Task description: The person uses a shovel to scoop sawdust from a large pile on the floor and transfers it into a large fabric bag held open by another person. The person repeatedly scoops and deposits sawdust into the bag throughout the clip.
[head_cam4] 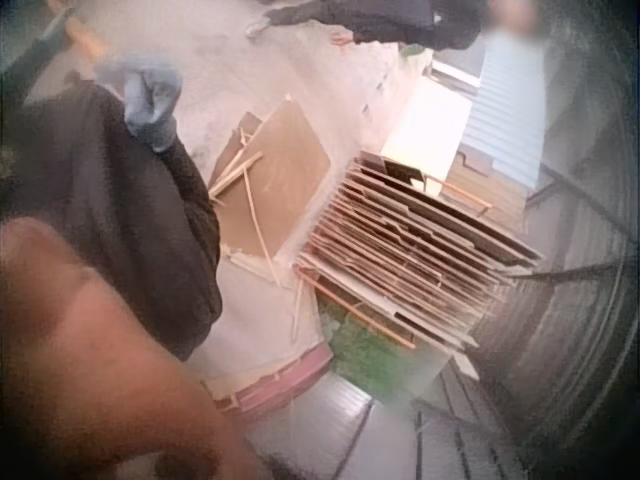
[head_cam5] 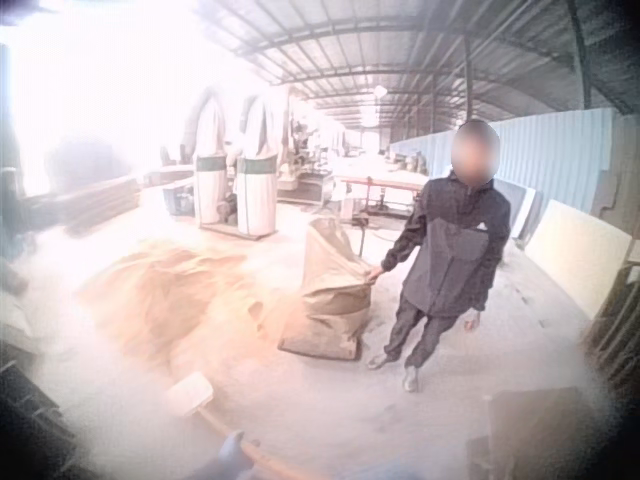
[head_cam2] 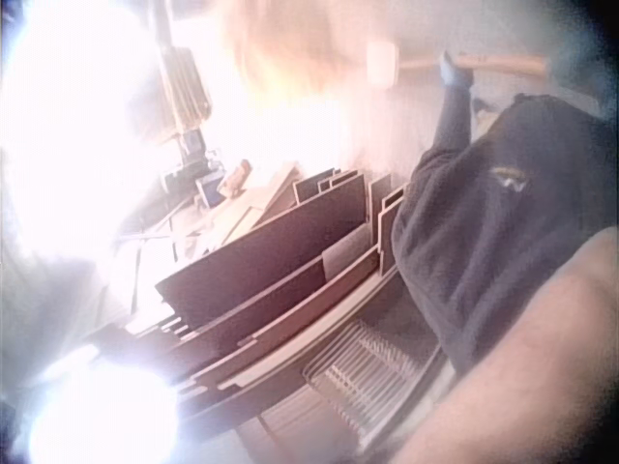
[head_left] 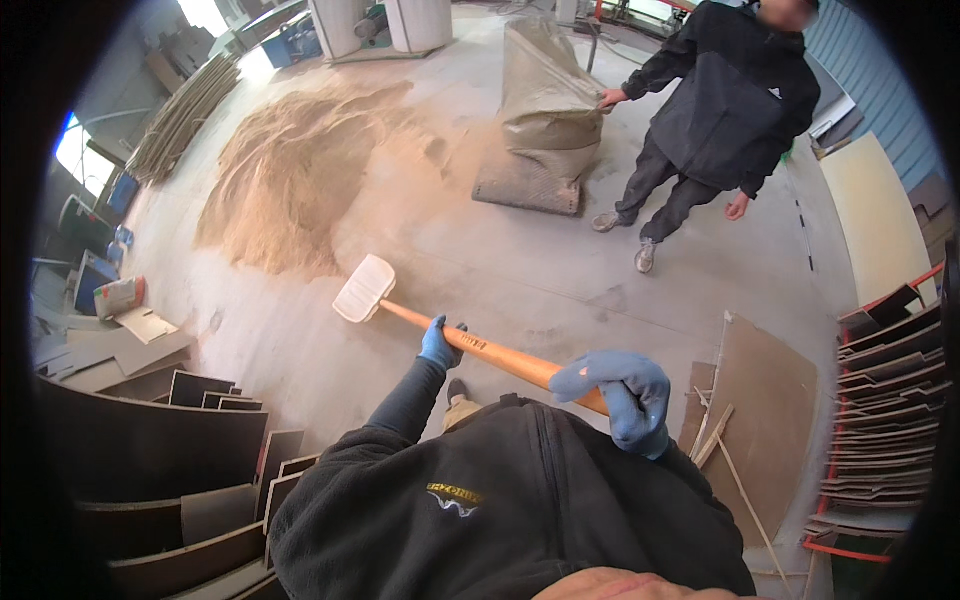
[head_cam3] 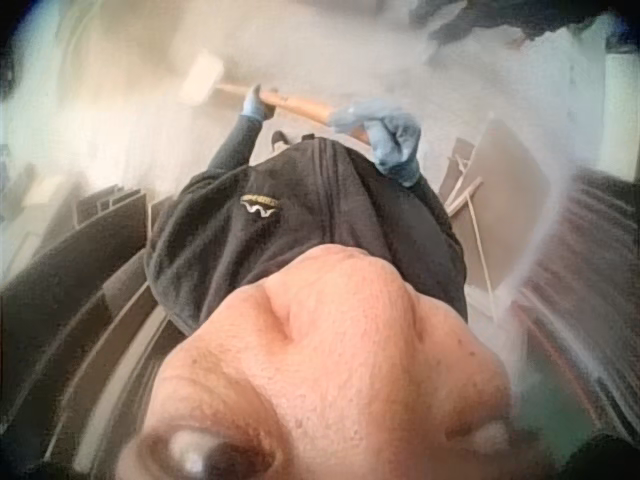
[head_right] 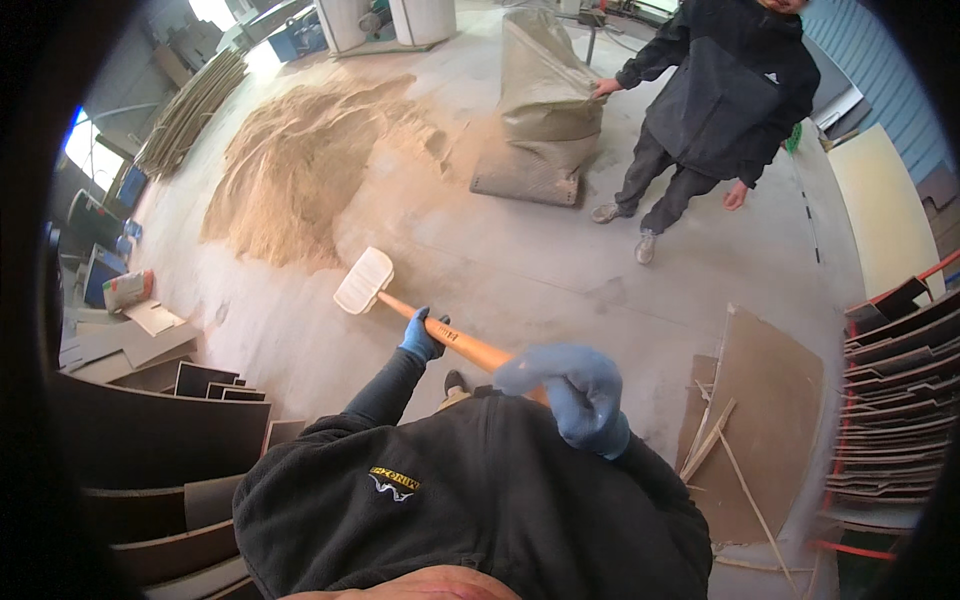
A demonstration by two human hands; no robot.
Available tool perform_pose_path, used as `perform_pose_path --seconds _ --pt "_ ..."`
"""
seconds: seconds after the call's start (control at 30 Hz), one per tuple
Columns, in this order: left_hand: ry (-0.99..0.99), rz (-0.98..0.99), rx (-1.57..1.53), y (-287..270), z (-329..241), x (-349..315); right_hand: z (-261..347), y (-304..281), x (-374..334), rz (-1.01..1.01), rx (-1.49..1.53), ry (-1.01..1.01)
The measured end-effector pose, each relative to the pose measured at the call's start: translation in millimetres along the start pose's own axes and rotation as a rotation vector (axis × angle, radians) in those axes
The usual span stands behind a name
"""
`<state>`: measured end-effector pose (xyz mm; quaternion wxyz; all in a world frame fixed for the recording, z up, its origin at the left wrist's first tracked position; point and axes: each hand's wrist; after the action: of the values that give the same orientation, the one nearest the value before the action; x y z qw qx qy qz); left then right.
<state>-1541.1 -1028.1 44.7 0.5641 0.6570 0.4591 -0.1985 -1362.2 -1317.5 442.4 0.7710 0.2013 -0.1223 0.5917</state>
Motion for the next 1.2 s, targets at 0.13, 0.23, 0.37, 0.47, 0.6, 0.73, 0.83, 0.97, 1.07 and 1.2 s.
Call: perform_pose_path --seconds 0.13,0.23,0.37,0.47,0.6,0.73,0.83,0.97,1.07,1.2 --pt "0.026 -0.084 0.011 5.2 2.7 -3.7 1.0 0.1 -4.3 -0.025 -0.054 0.034" --pt "0.028 -0.073 0.019 6.0 3.9 -6.2 1.7 0.3 -7.2 -0.033 -0.068 0.033" --pt "0.023 -0.085 0.026 2.7 2.7 -5.0 1.1 4.8 -9.2 -0.047 -0.062 0.044" --pt "0.017 -0.08 0.028 -1.3 1.9 -3.1 0.7 10.1 -10.3 -0.124 -0.071 0.043" --pt "0.025 -0.043 -0.001 -5.8 1.2 -1.9 1.7 10.7 -10.2 -0.064 -0.021 -0.003" --pt "0.044 -0.059 0.034 -8.2 3.3 -2.9 4.4 9.1 -13.3 -0.031 -0.041 0.029" --pt "0.067 -0.093 0.032 -8.3 5.3 -4.6 4.8 12.3 -16.8 -0.042 -0.042 0.059" --pt "0.079 -0.146 0.022 -7.8 6.0 -6.4 2.8 18.0 -18.1 -0.07 -0.035 0.068" --pt "0.072 -0.114 0.015 -5.5 2.3 -5.4 1.6 18.7 -13.4 -0.075 -0.013 0.047" --pt "0.086 -0.134 -0.055 -5.2 -1.0 -4.8 1.8 20.9 -6.5 -0.003 -0.099 -0.01"
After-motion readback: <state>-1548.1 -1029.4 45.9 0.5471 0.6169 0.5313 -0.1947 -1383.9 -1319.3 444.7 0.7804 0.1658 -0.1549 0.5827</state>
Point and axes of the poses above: each hand's wrist, its own x-axis towards the middle knuckle, its own y-axis out of the palm, z = x × y, and after that the axes turned 7 degrees about x, right-handed
